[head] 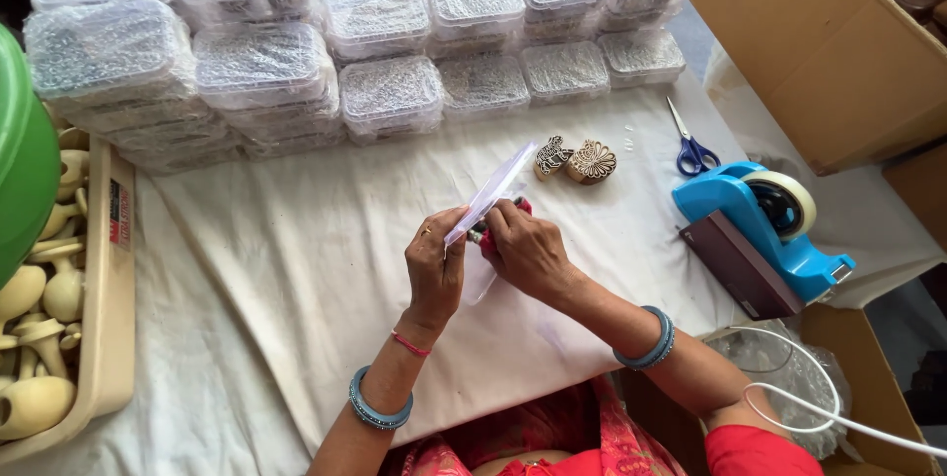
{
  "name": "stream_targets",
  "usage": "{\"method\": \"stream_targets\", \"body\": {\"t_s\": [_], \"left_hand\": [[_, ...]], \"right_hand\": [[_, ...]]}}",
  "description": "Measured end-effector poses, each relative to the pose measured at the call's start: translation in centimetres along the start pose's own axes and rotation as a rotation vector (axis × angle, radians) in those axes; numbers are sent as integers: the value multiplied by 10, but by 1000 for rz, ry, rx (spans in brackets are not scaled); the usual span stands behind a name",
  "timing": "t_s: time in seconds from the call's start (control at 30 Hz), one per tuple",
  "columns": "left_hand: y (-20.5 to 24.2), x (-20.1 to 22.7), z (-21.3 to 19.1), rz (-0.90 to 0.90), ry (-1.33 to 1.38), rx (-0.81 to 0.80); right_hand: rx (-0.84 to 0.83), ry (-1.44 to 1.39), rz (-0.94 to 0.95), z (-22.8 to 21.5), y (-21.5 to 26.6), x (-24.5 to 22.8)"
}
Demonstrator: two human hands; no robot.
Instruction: The person wipes the inside of a small, clear plastic container with a patterned cloth. They then place two decorative metal objects, one shaped like an elephant and the other like a flower, into the container and close the lid.
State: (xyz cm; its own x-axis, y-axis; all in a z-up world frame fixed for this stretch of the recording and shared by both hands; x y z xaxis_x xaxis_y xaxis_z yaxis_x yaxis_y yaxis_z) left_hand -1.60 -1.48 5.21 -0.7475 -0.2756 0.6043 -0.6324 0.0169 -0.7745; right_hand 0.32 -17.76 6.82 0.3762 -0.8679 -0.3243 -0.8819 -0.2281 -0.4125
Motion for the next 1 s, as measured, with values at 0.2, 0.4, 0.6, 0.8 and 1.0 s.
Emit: {"method": "stream_targets", "body": {"t_s": [0.2, 0.4, 0.6, 0.8, 1.0], "left_hand": [[7, 2, 1, 58, 28, 34], [25, -13, 4, -128, 14, 87], [23, -42, -2, -406, 125, 296], [9, -44, -13, -655, 547, 649], [17, -51, -4, -737, 682, 738]], "right_hand": [[-120, 4, 135, 1, 7, -6], [-183, -189, 170, 5, 20, -26], [-582, -942, 635, 26, 38, -7], [189, -1466, 635, 49, 56, 73], [110, -1184, 516, 23, 43, 4]]}}
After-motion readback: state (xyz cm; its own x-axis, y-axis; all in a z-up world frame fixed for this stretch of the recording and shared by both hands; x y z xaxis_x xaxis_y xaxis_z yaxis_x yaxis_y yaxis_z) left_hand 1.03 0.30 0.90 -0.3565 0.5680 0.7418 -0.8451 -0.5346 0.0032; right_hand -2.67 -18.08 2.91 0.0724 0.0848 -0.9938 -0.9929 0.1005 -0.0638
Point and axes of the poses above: each hand's wrist, its own y-axis away from the middle knuckle, its own z-axis out of the palm, x = y × z, the point moved 1 cm from there along -y, towards the middle knuckle, and after that the axes turned 15 degrees about z, right-handed, at the moved point
